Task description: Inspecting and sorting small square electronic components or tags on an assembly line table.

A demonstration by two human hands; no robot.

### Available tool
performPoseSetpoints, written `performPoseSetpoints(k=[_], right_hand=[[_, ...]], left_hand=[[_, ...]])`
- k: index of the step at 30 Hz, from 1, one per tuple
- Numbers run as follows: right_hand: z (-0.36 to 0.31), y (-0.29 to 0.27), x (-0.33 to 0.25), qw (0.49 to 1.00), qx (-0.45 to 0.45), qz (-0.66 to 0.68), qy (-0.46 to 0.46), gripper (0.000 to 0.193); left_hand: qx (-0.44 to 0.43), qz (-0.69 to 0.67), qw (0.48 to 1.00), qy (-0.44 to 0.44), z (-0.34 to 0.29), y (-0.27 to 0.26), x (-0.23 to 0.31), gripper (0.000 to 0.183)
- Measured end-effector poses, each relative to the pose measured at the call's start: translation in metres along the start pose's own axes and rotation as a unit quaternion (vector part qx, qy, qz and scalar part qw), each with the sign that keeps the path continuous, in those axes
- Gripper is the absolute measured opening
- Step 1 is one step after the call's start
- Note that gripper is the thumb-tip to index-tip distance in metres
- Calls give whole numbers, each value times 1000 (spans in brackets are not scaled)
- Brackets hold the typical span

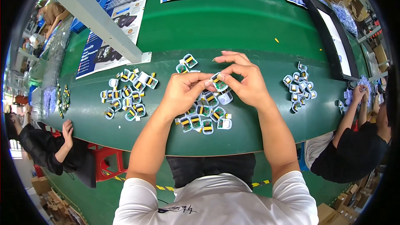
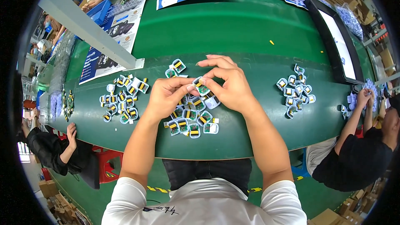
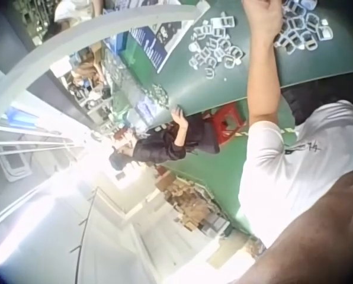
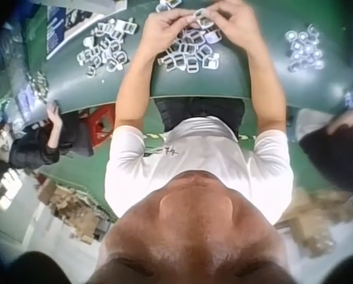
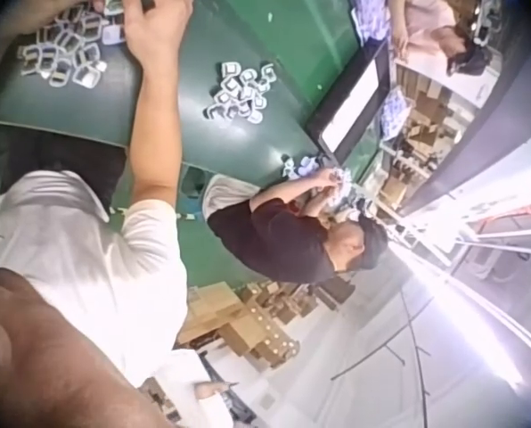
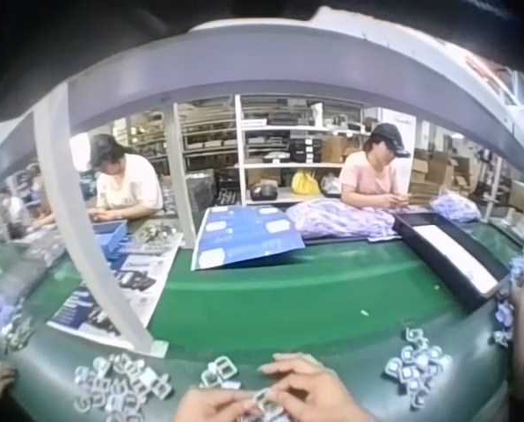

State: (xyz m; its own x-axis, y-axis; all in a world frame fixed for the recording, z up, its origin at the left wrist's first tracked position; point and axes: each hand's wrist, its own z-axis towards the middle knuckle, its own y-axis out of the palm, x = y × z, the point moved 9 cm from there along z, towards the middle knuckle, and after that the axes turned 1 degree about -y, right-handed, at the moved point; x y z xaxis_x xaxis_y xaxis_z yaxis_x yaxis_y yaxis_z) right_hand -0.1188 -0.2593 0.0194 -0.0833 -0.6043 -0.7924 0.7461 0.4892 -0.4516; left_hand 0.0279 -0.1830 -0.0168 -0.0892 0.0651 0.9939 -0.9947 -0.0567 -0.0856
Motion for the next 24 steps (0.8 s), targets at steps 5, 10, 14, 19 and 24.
performPoseSetpoints(k=[5, 10, 14, 19, 24], right_hand=[[-1, 4, -3, 1000, 13, 1, -7, 4], [-5, 10, 0, 999, 38, -14, 2, 3], [-3, 4, -35, 969, 71, -206, -115, 10], [0, 16, -48, 956, 22, -220, -194, 15], [9, 16, -38, 979, -26, -144, -138, 12]], left_hand=[[4, -53, 998, -37, -1, -2, -11, 19], [44, -75, 995, -41, 3, -6, -14, 21], [60, -122, 987, -90, 3, -10, -25, 21], [18, -85, 990, -115, 3, -9, -24, 22], [11, -100, 987, -123, 2, -13, -24, 23]])
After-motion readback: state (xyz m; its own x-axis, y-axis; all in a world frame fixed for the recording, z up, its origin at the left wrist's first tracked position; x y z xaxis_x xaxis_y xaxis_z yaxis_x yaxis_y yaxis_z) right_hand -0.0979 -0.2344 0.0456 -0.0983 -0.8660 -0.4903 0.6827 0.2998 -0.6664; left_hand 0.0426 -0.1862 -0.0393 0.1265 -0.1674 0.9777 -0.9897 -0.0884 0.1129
